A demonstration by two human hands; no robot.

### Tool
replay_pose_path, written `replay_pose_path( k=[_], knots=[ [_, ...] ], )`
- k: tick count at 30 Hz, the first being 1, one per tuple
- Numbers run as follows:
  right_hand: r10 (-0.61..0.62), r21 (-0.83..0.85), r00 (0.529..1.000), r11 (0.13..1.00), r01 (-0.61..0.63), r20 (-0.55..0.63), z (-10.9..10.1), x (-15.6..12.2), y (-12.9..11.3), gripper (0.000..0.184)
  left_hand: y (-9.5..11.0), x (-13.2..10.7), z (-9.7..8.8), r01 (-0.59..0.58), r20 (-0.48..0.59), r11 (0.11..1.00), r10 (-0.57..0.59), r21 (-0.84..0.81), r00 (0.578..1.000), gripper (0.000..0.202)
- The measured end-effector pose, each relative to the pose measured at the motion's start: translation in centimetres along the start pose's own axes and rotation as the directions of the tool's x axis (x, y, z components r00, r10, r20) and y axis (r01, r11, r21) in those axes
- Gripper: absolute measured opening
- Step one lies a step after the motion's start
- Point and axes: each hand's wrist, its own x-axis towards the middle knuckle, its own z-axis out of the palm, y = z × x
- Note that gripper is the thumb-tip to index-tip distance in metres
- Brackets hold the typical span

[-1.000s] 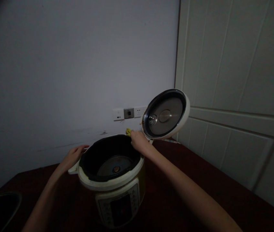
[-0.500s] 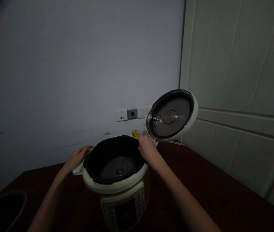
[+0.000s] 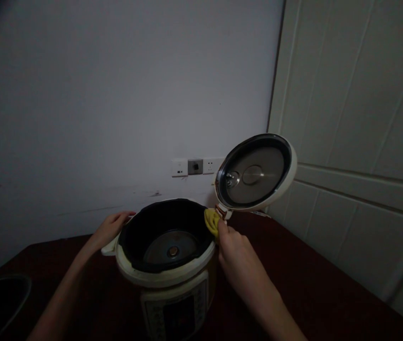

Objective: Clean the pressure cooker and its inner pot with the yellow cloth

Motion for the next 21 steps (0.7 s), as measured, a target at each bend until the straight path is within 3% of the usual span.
replay_pose_path(
  k=[4, 7, 9, 12, 15, 17, 21],
  knots=[
    [-0.031, 0.053, 0.988, 0.998, 0.039, -0.149, -2.9, -1.4, 1.0, 0.03, 0.3, -0.1, 0.0, 0.019, -0.017, 0.999, -0.019, 0.029, 1.0, 0.048],
    [-0.082, -0.054, 0.917, 0.996, 0.066, -0.389, -4.5, 0.0, 0.8, 0.033, 0.4, -0.1, -0.1, 0.011, -0.008, 1.0, -0.01, 0.023, 1.0, 0.048],
    [-0.162, -0.106, 0.876, 0.986, 0.127, -0.454, -4.5, 1.9, 0.2, 0.034, 0.4, -0.2, -0.2, 0.002, 0.005, 1.0, -0.002, 0.02, 1.0, 0.049],
    [-0.222, -0.118, 0.919, 0.974, 0.193, -0.327, -2.6, 5.4, -0.6, 0.037, 0.5, -0.2, -0.2, -0.002, 0.011, 1.0, 0.002, 0.023, 1.0, 0.05],
    [-0.134, -0.134, 0.989, 0.983, 0.125, -0.067, 0.1, 8.3, -0.5, 0.039, 0.2, -0.1, -0.2, -0.005, 0.001, 1.0, 0.005, 0.017, 1.0, 0.049],
    [-0.079, -0.147, 0.996, 0.985, 0.086, 0.053, 1.6, 9.2, -0.1, 0.037, 0.0, 0.0, -0.2, -0.008, -0.002, 1.0, 0.008, 0.015, 1.0, 0.048],
    [-0.029, -0.139, 0.998, 0.99, 0.037, 0.059, 2.3, 8.7, 0.3, 0.035, -0.2, 0.1, -0.1, 0.001, 0.005, 1.0, -0.001, 0.004, 1.0, 0.048]
  ],
)
